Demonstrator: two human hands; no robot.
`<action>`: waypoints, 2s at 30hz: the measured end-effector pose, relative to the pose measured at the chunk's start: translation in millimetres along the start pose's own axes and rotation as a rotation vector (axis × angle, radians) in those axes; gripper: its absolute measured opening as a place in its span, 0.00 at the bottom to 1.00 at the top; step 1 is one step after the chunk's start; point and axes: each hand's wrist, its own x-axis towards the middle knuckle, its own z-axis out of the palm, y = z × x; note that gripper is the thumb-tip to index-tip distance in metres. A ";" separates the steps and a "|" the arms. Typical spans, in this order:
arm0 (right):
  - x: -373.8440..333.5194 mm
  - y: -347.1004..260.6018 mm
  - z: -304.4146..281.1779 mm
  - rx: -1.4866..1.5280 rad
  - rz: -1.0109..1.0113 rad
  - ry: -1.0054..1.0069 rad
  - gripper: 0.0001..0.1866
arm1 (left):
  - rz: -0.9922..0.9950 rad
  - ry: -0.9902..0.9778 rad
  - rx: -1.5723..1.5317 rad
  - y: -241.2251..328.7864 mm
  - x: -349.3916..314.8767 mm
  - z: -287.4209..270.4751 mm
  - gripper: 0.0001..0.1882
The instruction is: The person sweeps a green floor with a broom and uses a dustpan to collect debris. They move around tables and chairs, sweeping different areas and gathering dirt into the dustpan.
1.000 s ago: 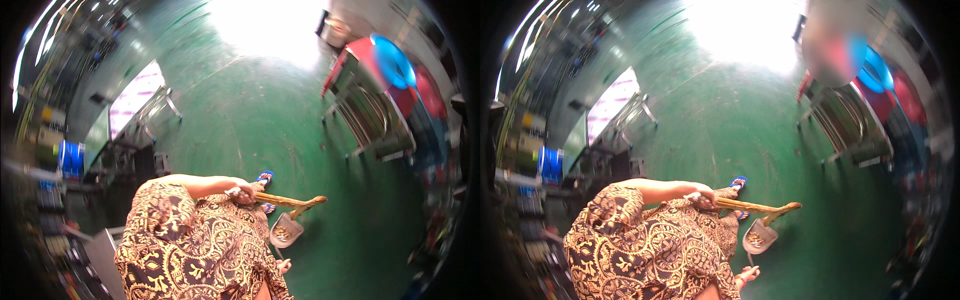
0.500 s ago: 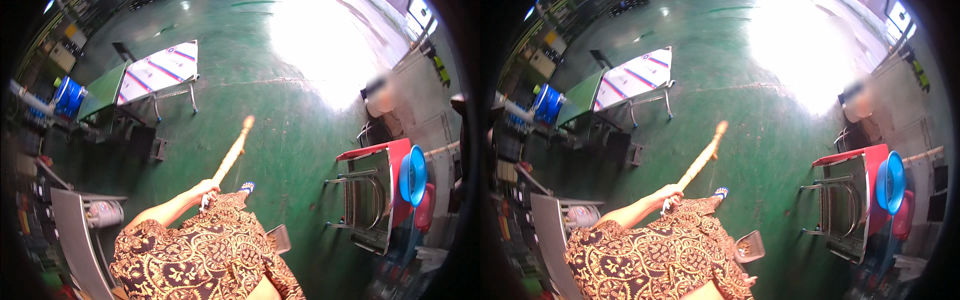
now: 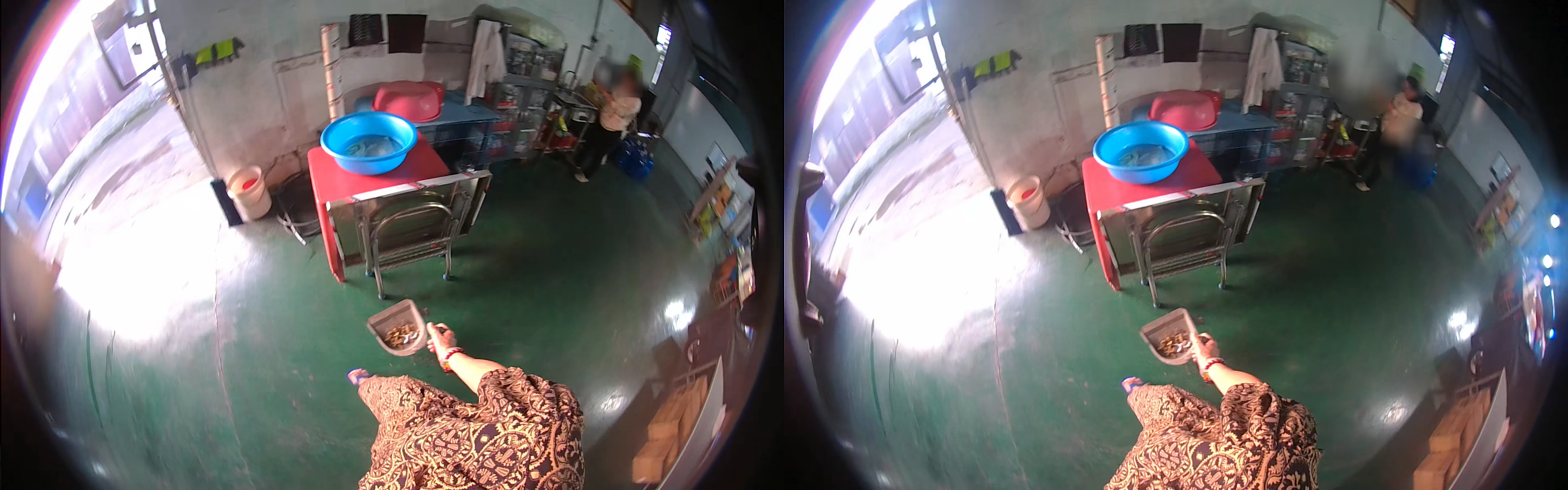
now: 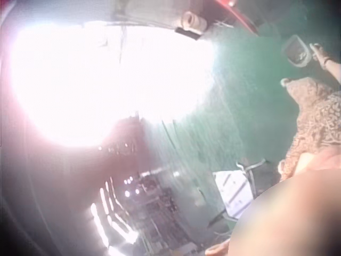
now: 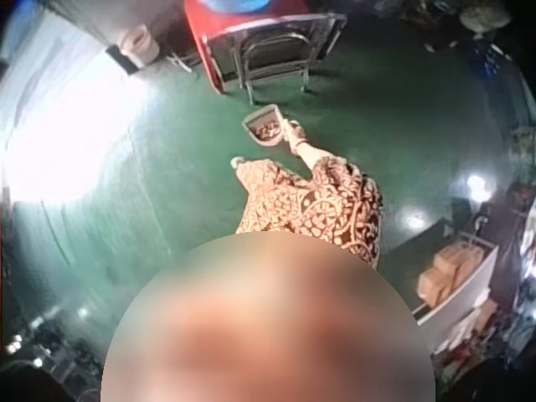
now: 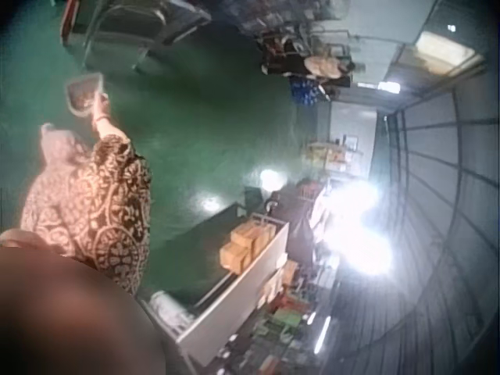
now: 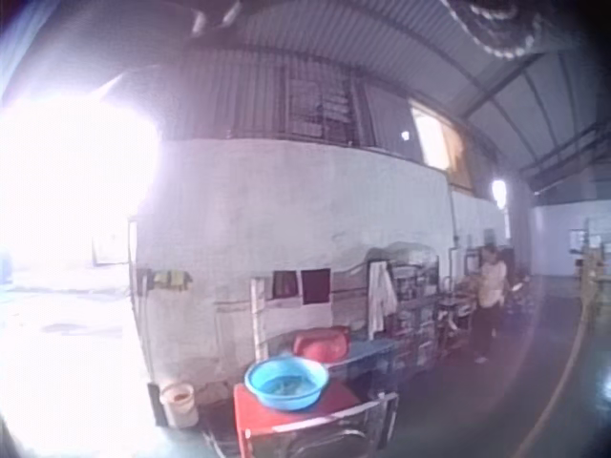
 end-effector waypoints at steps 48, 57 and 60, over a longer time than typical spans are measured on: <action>-457.7 169.6 1270.0 -0.606 0.016 -0.753 0.22 | 0.704 0.224 -1.466 930.1 269.9 -227.5 0.13; -589.7 272.3 1494.8 -0.641 0.075 -0.884 0.24 | 0.772 0.300 -1.871 1011.4 294.2 -320.0 0.15; -657.1 301.9 1555.4 -0.686 0.036 -0.895 0.23 | 0.718 0.329 -1.907 1076.4 315.0 -390.4 0.17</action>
